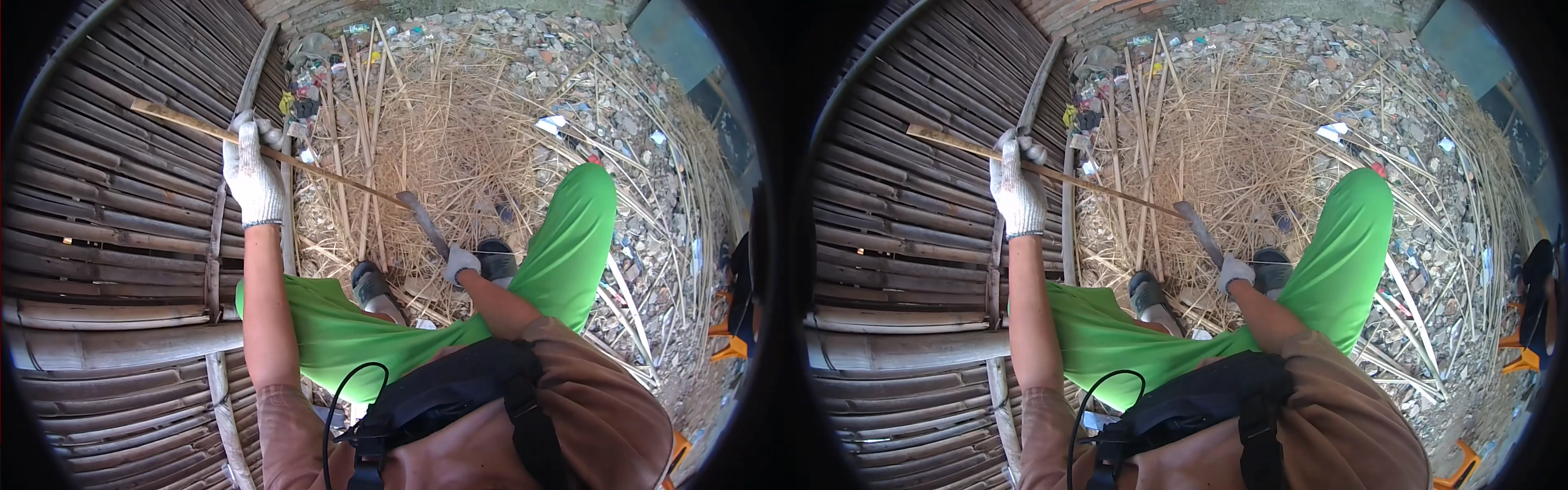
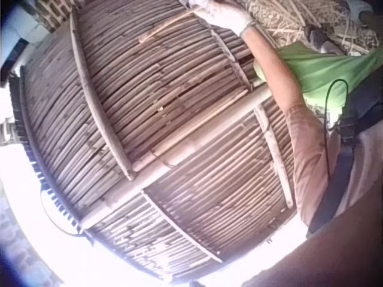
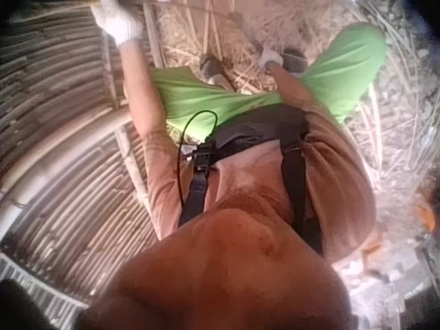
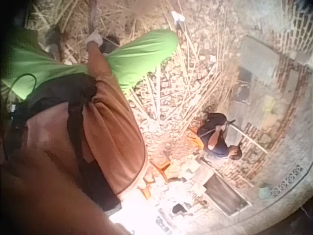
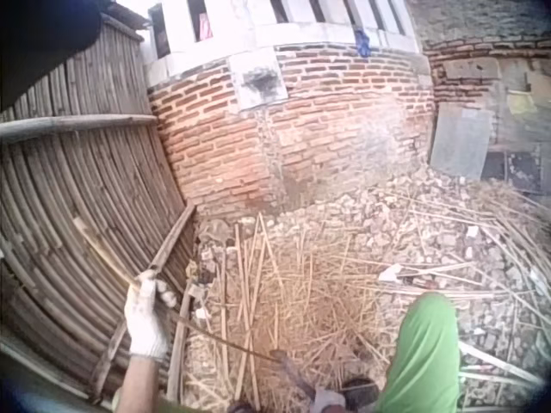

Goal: The person strips layers from a bamboo pole using a large knife, then uses a smaller pair of shears to trim thin bamboo strips.

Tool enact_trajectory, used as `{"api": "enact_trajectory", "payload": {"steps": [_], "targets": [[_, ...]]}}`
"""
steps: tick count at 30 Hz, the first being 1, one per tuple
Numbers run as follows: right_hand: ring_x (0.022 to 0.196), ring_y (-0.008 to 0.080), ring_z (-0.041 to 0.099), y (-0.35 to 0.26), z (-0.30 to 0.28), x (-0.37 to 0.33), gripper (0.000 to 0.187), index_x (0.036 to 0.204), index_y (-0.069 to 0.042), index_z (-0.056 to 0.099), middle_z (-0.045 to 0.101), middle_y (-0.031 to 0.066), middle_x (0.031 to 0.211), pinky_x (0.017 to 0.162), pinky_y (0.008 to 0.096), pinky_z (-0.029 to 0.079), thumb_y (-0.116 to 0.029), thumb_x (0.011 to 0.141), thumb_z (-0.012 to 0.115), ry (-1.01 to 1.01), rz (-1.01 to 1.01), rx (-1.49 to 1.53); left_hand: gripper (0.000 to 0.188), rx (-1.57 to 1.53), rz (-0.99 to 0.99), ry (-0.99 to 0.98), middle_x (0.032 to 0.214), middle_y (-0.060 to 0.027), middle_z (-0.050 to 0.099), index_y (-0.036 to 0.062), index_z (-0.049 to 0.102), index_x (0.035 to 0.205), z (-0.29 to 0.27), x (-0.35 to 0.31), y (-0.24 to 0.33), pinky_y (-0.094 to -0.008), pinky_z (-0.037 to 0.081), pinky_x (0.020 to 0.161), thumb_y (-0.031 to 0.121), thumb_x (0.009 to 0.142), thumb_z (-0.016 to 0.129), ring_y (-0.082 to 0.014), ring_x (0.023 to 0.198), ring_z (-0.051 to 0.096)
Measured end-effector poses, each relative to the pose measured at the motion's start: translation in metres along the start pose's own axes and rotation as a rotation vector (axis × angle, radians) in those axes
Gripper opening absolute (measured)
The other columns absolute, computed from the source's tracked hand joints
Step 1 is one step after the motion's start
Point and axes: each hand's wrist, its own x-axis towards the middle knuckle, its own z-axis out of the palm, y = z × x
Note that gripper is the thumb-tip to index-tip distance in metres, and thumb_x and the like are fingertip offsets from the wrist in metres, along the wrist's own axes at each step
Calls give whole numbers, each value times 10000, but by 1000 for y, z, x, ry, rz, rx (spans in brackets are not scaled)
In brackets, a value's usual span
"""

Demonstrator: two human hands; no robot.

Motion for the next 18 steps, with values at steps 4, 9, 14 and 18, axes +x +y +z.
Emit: {"api": "enact_trajectory", "payload": {"steps": [4, 9, 14, 18], "targets": [[1103, 383, 761, 6, -16, 5, 526, 1279, -39, 709, 775, 234, 1170, 952, 475, 601, -341, 851, 762, 40, 92, 238, 275, -62, 32, -2, 887, -54, 647, -35, 628, 1304, 13, 0, 0, -316, 507, 662, 132, 1086, 649, -151, 722, 569], [1120, 362, 763, -12, -48, -18, 562, 1310, -50, 728, 777, 214, 1214, 954, 465, 603, -375, 853, 706, -34, 98, 306, 177, 0, 119, 90, 721, 65, 416, -8, 649, 1161, 1, 7, 33, -248, 254, 502, 144, 1071, 636, -48, 575, 306], [1003, 395, 773, -6, -27, -1, 565, 1246, -12, 741, 785, 251, 1061, 884, 444, 612, -358, 800, 708, -42, -12, 556, 141, 62, 22, 176, 586, 93, 281, 49, 706, 1024, 3, 2, 20, -281, 187, 454, 178, 1030, 648, -60, 470, 203], [853, 338, 755, -34, -38, -20, 470, 1130, 5, 729, 768, 214, 935, 781, 439, 593, -363, 837, 718, -25, -96, 748, 186, 91, -19, 135, 567, 72, 278, 18, 677, 1040, -3, -8, -22, -283, 201, 453, 186, 1046, 597, -64, 462, 235]]}}
